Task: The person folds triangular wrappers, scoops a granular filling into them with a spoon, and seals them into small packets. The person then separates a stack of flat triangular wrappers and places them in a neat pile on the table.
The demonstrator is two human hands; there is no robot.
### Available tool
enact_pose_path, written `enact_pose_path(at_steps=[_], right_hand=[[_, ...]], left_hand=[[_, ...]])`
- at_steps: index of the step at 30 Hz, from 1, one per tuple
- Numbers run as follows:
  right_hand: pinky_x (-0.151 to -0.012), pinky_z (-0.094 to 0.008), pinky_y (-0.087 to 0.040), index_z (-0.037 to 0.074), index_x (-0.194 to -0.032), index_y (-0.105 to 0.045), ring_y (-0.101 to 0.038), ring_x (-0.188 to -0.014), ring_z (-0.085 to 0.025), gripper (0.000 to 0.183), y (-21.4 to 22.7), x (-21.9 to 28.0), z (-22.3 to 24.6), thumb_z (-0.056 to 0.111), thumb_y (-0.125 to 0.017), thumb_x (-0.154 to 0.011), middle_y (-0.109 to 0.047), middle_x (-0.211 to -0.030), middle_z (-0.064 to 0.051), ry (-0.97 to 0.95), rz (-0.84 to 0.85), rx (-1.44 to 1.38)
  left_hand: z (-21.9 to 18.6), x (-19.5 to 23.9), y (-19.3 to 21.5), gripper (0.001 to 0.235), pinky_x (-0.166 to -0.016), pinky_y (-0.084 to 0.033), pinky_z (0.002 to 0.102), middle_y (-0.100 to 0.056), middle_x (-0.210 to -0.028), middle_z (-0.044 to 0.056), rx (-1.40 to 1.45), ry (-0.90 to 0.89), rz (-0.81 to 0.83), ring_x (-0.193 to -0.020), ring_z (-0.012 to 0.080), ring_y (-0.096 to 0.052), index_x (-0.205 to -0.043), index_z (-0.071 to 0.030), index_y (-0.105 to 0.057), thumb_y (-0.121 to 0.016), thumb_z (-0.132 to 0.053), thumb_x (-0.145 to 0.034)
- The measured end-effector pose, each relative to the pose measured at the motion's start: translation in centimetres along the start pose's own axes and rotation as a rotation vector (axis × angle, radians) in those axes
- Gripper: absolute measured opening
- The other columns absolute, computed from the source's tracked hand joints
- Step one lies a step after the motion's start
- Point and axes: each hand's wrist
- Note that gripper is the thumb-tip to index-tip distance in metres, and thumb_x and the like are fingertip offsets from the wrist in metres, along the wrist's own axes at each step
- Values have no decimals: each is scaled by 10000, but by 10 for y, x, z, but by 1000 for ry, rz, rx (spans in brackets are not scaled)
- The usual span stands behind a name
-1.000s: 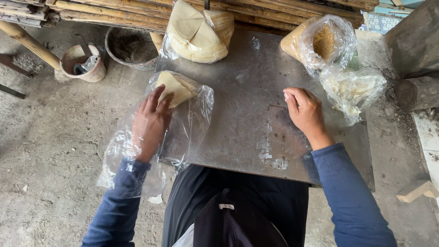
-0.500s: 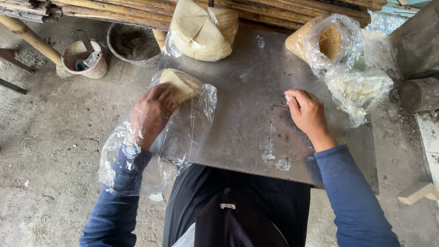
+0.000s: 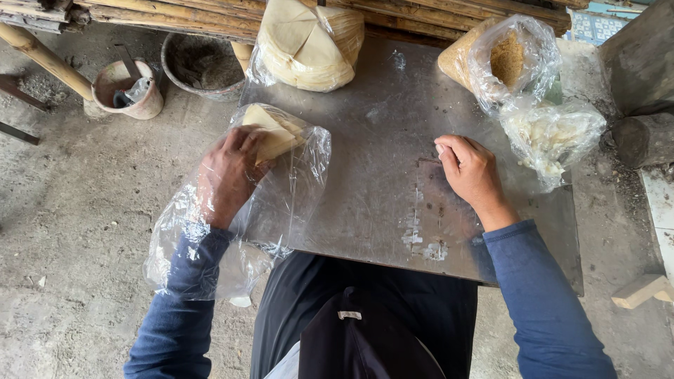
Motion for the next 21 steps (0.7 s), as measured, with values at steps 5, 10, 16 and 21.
enact_pose_path(at_steps=[5,10,16,21], right_hand=[[-755,-373,-589,33,-1095,-678,-745,-881,-285,78,0,0,0,30,-669,-1017,-748,-993,-128,-17,5,-6],[-757,-371,-589,33,-1094,-675,-743,-887,-289,79,1,0,1,25,-665,-1016,-749,-1004,-129,-9,4,-1],[-761,-376,-586,32,-1095,-678,-740,-893,-295,82,2,-1,3,22,-665,-1014,-749,-1002,-130,-3,3,7],[-765,-364,-593,35,-1103,-678,-747,-895,-278,84,2,-1,3,31,-660,-1020,-749,-995,-122,-22,22,-18]], left_hand=[[15,7,-32,361,-824,-593,368,-684,-1281,74,49,13,-117,-975,248,-698,-1284,-115,-703,-729,-266,-957],[24,3,-56,263,-668,-596,348,-719,-1209,84,185,135,-171,-853,233,-698,-1227,-92,-725,-697,-190,-985],[4,11,-19,223,-696,-602,386,-695,-1153,210,297,153,-289,-821,279,-715,-1266,-2,-618,-603,-92,-1062],[-2,13,-9,187,-662,-584,410,-696,-1070,222,383,175,-294,-816,311,-713,-1269,16,-553,-574,-88,-1115]])
Point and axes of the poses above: each hand's wrist, its own x-axis away from the middle knuckle, its own y-axis out of the back of the hand, z = x × y
